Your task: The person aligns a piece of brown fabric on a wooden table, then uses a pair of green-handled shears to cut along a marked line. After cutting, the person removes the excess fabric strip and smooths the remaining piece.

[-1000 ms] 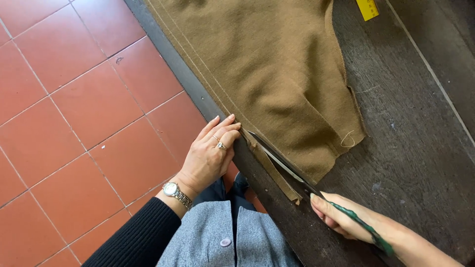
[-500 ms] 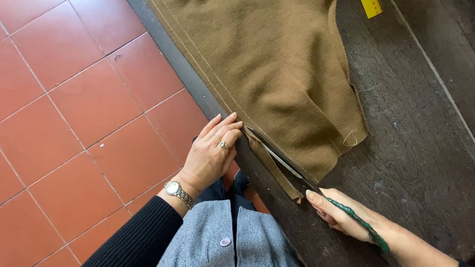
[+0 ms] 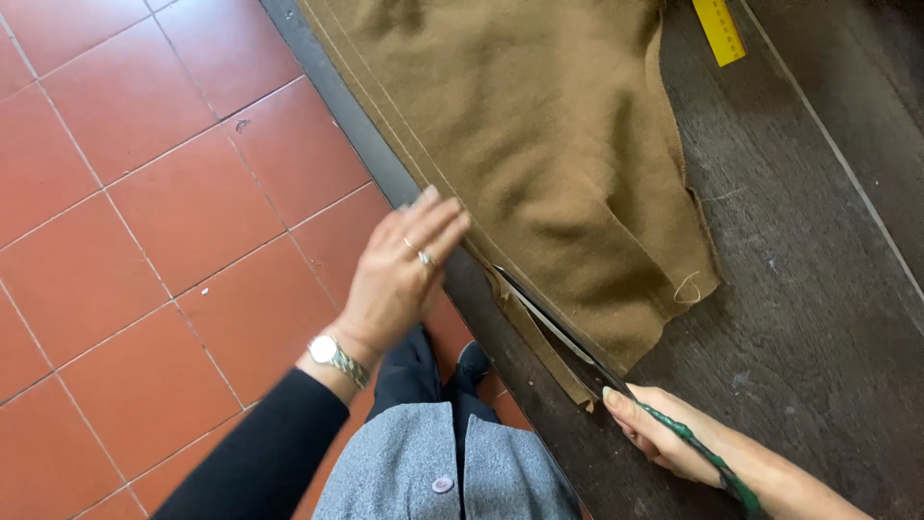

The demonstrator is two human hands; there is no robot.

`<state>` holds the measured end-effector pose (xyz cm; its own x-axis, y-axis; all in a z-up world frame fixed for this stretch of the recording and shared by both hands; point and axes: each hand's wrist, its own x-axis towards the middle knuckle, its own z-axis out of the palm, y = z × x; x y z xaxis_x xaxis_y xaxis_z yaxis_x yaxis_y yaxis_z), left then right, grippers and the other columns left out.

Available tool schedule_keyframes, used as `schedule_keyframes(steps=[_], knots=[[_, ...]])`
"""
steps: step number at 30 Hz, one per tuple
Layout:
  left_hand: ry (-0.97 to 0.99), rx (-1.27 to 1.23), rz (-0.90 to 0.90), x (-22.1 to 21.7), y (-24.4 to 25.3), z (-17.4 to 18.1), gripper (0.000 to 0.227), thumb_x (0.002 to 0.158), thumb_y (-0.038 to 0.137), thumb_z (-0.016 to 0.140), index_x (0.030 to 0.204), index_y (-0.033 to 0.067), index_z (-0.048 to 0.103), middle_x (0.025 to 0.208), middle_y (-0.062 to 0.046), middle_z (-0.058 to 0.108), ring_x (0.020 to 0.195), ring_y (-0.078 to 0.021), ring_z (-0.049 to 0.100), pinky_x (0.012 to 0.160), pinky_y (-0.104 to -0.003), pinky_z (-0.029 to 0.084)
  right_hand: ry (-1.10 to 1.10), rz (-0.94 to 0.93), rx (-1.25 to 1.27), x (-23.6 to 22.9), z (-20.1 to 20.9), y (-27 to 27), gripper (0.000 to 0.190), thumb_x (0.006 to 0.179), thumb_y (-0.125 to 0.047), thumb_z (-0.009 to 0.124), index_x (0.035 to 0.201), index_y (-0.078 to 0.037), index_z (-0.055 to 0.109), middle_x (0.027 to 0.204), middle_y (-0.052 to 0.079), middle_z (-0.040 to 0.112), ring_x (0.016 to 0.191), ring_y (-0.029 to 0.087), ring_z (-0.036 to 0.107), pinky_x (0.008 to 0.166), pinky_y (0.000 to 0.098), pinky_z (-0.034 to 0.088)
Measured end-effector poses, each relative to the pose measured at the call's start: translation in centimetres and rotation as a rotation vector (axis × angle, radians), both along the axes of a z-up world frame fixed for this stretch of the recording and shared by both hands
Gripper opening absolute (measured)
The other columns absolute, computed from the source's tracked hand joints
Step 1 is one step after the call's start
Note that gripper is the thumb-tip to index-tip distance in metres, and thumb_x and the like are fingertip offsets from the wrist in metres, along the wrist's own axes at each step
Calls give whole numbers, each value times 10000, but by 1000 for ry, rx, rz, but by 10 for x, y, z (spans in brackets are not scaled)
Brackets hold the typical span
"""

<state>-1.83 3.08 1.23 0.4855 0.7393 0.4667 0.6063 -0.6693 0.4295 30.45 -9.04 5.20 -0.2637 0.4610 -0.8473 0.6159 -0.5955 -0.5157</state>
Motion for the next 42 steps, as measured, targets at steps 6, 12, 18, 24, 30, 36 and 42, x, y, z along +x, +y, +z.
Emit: schedule_keyframes(steps=[6, 12, 18, 24, 30, 36, 42], knots=[[317, 78, -32, -22, 23, -20, 451, 948, 116, 526, 1398, 135, 508, 1461, -50, 465, 1379, -256, 407, 1149, -456, 314, 32, -190, -199, -4, 7, 4, 476, 953, -538, 432, 779, -95, 429, 578, -7, 247, 446, 94, 183, 351, 256, 134], [244, 76, -101, -26, 22, -23, 374, 987, 148, 508, 1358, 114, 542, 1459, -105, 453, 1378, -308, 406, 1153, -492, 313, 39, -231, -248, -15, 12, 19, 478, 936, -549, 439, 810, -90, 477, 558, -9, 257, 404, 89, 214, 328, 254, 186], [212, 92, -92, -25, 22, -22, 348, 970, 116, 539, 1315, 104, 581, 1434, -107, 482, 1355, -312, 436, 1139, -499, 337, -13, -201, -266, -23, 13, 29, 482, 909, -581, 424, 843, -109, 501, 584, -11, 289, 438, 87, 229, 353, 239, 194], [206, 79, -76, -24, 22, -22, 352, 951, 108, 564, 1301, 112, 597, 1435, -94, 483, 1356, -298, 436, 1145, -485, 325, -10, -166, -166, -21, 4, 24, 515, 931, -584, 423, 721, -116, 396, 556, 8, 305, 430, 96, 245, 344, 240, 166], [215, 65, -78, -24, 22, -23, 380, 925, 173, 629, 1299, 111, 599, 1438, -96, 479, 1357, -302, 431, 1144, -493, 319, 16, -187, -132, -22, 2, 21, 558, 919, -520, 431, 791, -14, 628, 587, -1, 278, 479, 95, 241, 403, 254, 203], [196, 48, -77, -23, 21, -23, 374, 922, 139, 620, 1294, 107, 596, 1440, -99, 474, 1361, -307, 425, 1145, -499, 316, 140, -131, -35, -20, 2, 19, 570, 943, -560, 425, 593, -116, 350, 492, -8, 289, 401, 100, 247, 373, 282, 157], [205, 21, -67, -24, 24, -23, 419, 879, 80, 583, 1296, 116, 596, 1438, -92, 487, 1365, -297, 419, 1148, -488, 310, -14, -235, -265, -37, 23, 34, 531, 950, -588, 374, 774, -93, 451, 521, 4, 233, 423, 104, 161, 354, 264, 185]])
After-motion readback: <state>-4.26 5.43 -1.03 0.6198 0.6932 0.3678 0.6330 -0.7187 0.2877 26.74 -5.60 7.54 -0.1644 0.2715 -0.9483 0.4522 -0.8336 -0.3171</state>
